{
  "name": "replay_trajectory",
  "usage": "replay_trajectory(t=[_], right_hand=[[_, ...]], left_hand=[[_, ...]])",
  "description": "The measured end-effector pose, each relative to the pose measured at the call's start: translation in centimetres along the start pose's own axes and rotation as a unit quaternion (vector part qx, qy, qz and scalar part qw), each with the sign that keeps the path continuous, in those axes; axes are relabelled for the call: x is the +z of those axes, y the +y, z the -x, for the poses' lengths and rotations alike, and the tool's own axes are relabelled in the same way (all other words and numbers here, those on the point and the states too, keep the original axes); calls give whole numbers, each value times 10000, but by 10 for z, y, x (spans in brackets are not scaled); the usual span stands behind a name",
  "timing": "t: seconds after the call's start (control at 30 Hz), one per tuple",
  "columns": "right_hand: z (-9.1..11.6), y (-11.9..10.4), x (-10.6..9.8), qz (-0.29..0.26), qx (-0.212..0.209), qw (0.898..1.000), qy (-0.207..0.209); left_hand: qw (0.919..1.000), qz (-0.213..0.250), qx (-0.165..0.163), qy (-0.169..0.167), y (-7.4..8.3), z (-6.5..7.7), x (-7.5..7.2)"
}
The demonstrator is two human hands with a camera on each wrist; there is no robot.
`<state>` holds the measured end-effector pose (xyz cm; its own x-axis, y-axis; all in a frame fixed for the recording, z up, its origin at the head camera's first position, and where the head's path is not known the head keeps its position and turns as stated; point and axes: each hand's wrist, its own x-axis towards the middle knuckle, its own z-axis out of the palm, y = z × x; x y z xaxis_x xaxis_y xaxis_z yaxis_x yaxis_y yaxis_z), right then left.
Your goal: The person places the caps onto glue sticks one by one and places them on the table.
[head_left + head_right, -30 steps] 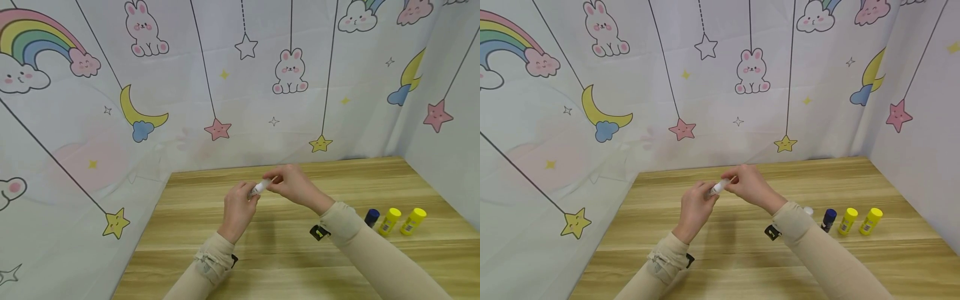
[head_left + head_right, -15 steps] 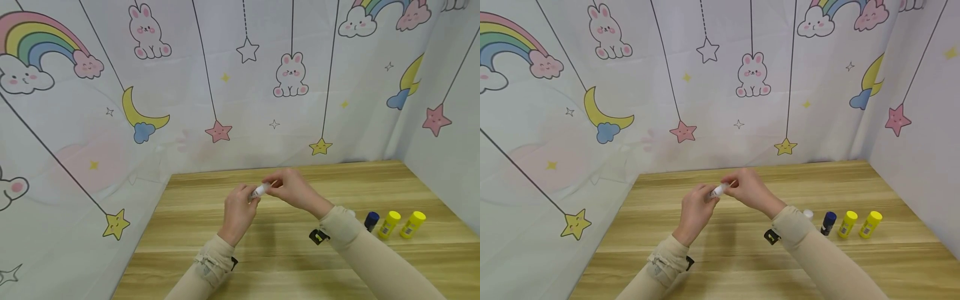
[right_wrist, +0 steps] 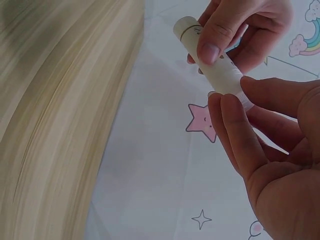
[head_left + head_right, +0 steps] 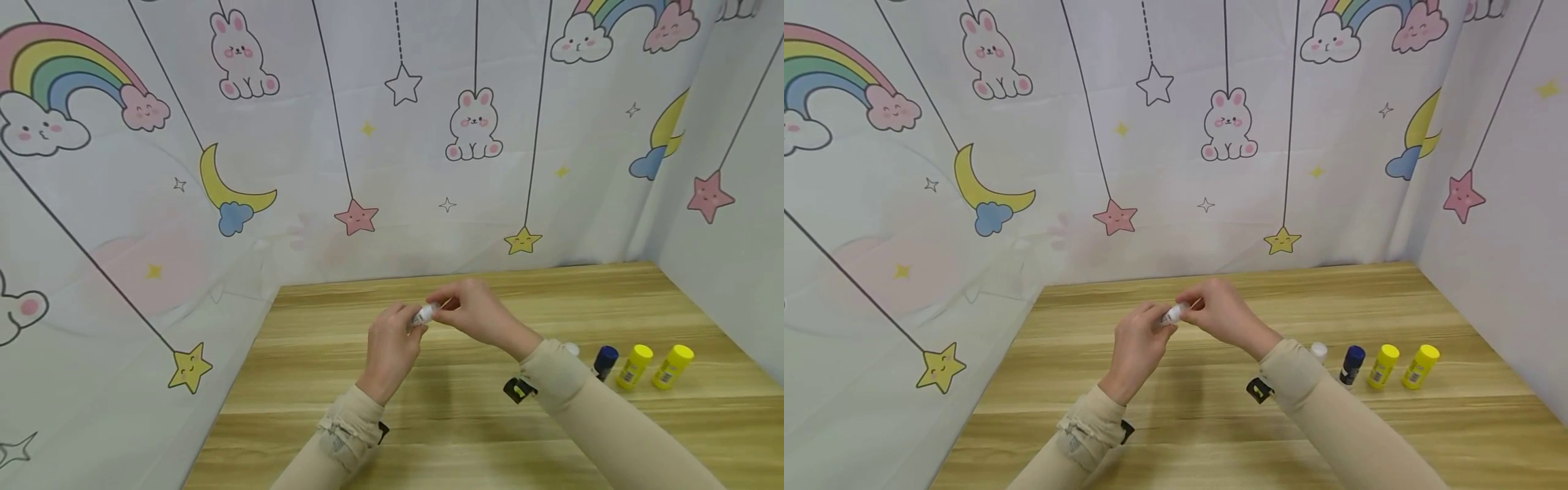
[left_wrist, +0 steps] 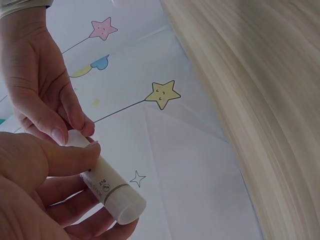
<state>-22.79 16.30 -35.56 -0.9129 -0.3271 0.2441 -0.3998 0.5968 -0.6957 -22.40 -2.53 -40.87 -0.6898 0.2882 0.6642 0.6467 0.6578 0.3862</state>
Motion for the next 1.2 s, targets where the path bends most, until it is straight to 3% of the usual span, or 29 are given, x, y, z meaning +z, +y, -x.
replay_trajectory(t=[0.4, 0.77, 1.07, 1.2], right_hand=[[-1, -3, 8, 342, -63, 9994, 52], [-5, -9, 5, 236, 7, 9997, -21], [-2, 0, 8, 394, -137, 9991, 34], [1, 4, 10, 729, -264, 9970, 33]], left_hand=[[9998, -120, 139, 83, -1, 4, 0], [9962, -442, 550, 518, 3, 1, -1], [9994, -257, 200, -100, -1, 6, -2], [9992, -234, 20, -330, -3, 7, -2]])
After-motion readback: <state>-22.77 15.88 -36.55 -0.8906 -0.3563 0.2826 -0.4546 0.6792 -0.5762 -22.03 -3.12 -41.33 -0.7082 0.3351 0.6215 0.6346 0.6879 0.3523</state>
